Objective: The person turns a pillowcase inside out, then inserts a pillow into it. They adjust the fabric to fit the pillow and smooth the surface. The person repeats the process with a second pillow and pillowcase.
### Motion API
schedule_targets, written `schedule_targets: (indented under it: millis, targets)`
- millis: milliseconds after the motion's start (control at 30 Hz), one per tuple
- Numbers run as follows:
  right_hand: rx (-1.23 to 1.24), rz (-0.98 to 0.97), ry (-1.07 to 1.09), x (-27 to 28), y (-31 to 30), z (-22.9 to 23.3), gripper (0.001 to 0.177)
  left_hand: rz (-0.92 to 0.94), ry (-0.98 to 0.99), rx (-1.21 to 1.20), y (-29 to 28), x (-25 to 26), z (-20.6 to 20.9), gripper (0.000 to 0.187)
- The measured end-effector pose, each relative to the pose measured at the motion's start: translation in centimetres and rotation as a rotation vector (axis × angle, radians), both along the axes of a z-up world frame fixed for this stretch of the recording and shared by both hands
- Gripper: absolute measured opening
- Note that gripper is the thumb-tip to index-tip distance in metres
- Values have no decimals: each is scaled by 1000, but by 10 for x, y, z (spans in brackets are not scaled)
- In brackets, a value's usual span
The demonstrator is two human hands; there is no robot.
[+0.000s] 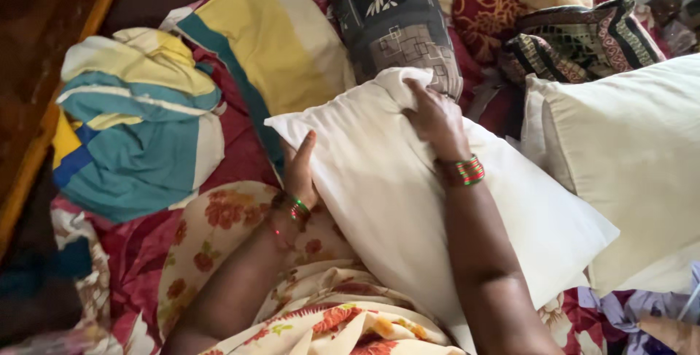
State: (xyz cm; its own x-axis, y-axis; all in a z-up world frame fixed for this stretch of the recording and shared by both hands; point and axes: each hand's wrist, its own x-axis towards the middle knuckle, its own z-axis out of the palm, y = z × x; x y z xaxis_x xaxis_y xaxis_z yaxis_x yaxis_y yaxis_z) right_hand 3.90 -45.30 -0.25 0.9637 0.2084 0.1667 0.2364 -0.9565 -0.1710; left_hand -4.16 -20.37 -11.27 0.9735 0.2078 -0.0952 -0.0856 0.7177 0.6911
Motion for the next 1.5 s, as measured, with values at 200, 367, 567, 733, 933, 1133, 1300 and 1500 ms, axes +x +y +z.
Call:
schedule_targets:
  millis: [200, 367, 567, 733, 933, 1133, 1300, 1500]
  targets:
    - [-98, -9, -125, -29, 42, 25, 66, -17, -288, 150, -52, 0, 57, 99]
    - [-81, -45, -156, -46, 42, 49, 70, -136, -190, 376, -65, 9, 78, 89]
    - [-46, -16, -58, -25, 19, 13, 63, -207, -44, 296, -40, 65, -14, 51]
    - [-36, 33, 30, -18, 23, -17, 53, -4, 120, 685, 49, 144, -177, 32]
    - [26, 15, 51, -16, 21, 6, 54, -115, 351, 978, 78, 163, -232, 28]
    - [104, 20, 4, -22, 10, 36, 55, -171, 453, 1044, 60, 150, -258, 28]
    - [134, 96, -32, -21, 12, 33, 57, -178, 475, 1058, 47, 146, -267, 28]
    - [152, 51, 35, -20, 13, 37, 53, -172, 485, 1082, 44, 137, -272, 29]
